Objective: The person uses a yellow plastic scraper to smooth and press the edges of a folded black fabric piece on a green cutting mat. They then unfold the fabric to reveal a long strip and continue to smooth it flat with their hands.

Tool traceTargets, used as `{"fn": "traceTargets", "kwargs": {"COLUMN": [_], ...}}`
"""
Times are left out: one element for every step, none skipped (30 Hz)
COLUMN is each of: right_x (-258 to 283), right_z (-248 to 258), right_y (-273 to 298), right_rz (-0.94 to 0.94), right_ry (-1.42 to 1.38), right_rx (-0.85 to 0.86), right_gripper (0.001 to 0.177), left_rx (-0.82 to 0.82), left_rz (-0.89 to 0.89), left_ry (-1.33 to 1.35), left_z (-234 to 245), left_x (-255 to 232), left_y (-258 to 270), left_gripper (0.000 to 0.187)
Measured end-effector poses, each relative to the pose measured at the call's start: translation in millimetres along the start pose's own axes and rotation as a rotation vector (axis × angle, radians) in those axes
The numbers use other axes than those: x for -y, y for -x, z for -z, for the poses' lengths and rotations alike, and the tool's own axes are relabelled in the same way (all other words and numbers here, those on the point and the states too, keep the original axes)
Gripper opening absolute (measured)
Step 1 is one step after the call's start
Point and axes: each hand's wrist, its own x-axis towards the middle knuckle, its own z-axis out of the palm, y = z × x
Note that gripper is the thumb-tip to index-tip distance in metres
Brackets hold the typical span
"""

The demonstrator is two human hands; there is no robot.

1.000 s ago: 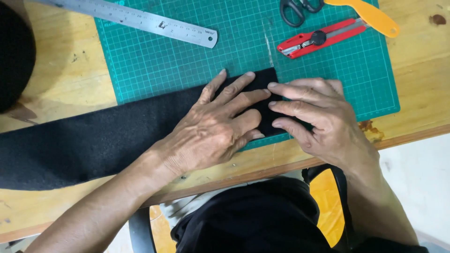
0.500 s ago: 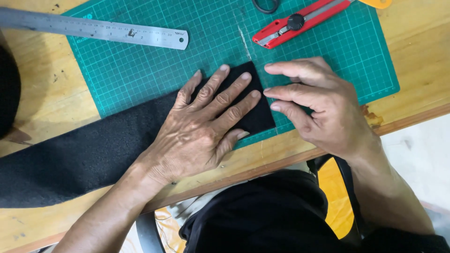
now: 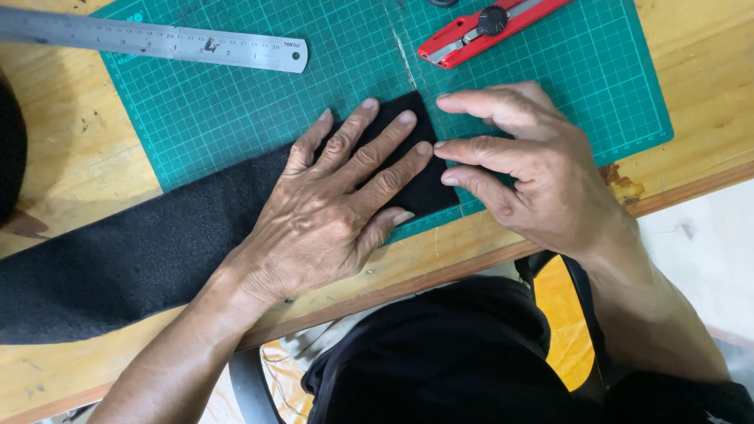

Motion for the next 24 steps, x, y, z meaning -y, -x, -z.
{"fn": "traceTargets", "kwargs": {"right_x": [0.1, 0.1, 0.1, 0.1, -0.1, -0.2, -0.3, 0.0, 0.3, 0.8, 0.5, 0.1, -0.2, -0.6, -0.9, -1.4, -1.2, -1.0, -0.8, -0.5, -0.4, 0.0, 0.1, 0.1], "right_z": [0.0, 0.0, 0.0, -0.1, -0.3, -0.4, -0.3, 0.0, 0.3, 0.5, 0.5, 0.5, 0.3, 0.1, -0.1, -0.3, -0.3, -0.3, -0.2, -0.1, 0.0, -0.1, 0.0, 0.0], "right_y": [0.1, 0.2, 0.2, 0.2, 0.0, 0.3, 0.5, 0.2, -0.1, -0.1, 0.2, 0.2, 0.3, 0.7, 1.2, 1.1, 0.9, 0.7, 0.4, 0.3, 0.1, 0.2, 0.2, 0.1], "right_rz": [-0.001, -0.001, -0.002, -0.003, -0.003, -0.004, -0.005, -0.006, -0.008, -0.012, -0.013, -0.007, -0.002, -0.003, -0.003, -0.001, 0.001, 0.0, 0.0, 0.001, 0.001, 0.001, 0.0, 0.001], "right_ry": [-0.003, -0.003, -0.002, -0.002, -0.003, -0.008, -0.013, -0.012, -0.013, -0.016, -0.016, -0.012, -0.007, -0.008, -0.004, 0.001, 0.001, 0.0, -0.001, -0.001, -0.005, -0.01, -0.01, -0.008], "right_rx": [0.003, 0.003, 0.004, 0.005, 0.004, 0.002, -0.001, -0.002, 0.002, 0.007, 0.007, 0.009, 0.011, 0.012, 0.013, 0.014, 0.014, 0.012, 0.01, 0.009, 0.007, 0.004, 0.004, 0.005], "right_gripper": [0.021, 0.021, 0.021, 0.021, 0.021, 0.02, 0.02, 0.02, 0.02, 0.019, 0.019, 0.02, 0.021, 0.021, 0.021, 0.021, 0.021, 0.021, 0.02, 0.02, 0.02, 0.02, 0.02, 0.02], "left_rx": [0.003, 0.003, 0.001, -0.001, 0.0, 0.003, 0.007, 0.007, 0.007, 0.007, 0.008, 0.01, 0.012, 0.012, 0.012, 0.011, 0.01, 0.01, 0.01, 0.009, 0.01, 0.011, 0.011, 0.013], "left_rz": [0.004, 0.004, 0.004, 0.004, 0.004, 0.006, 0.008, 0.006, 0.007, 0.009, 0.008, 0.007, 0.006, 0.007, 0.006, 0.004, 0.005, 0.005, 0.006, 0.006, 0.005, 0.005, 0.004, 0.004], "left_ry": [0.007, 0.007, 0.007, 0.008, 0.007, 0.005, 0.003, 0.002, 0.008, 0.014, 0.014, 0.013, 0.011, 0.012, 0.013, 0.011, 0.01, 0.014, 0.018, 0.018, 0.016, 0.015, 0.015, 0.013], "left_z": [-0.1, -0.3, -0.4, -0.3, 0.1, 0.4, 0.6, 0.7, 0.8, 0.8, 1.0, 1.2, 1.4, 1.2, 1.2, 1.4, 1.2, 1.1, 0.9, 0.9, 0.8, 0.7, 0.8, 0.9], "left_x": [0.0, 0.0, 0.1, 0.2, 0.1, -0.1, -0.3, -0.2, -0.2, -0.4, -0.5, -0.4, -0.3, -0.2, -0.2, 0.1, -0.1, -0.2, -0.2, -0.2, -0.1, 0.0, 0.1, 0.2], "left_y": [0.2, 0.2, 0.2, 0.3, 0.2, 0.0, -0.3, -0.3, -0.4, -0.1, -0.4, -0.5, -0.6, -0.5, -0.4, -0.4, -0.1, 0.0, 0.0, 0.0, 0.0, 0.1, 0.1, 0.0], "left_gripper": [0.053, 0.053, 0.054, 0.054, 0.054, 0.053, 0.053, 0.053, 0.053, 0.053, 0.053, 0.053, 0.054, 0.054, 0.053, 0.053, 0.053, 0.054, 0.054, 0.054, 0.054, 0.053, 0.053, 0.053]}}
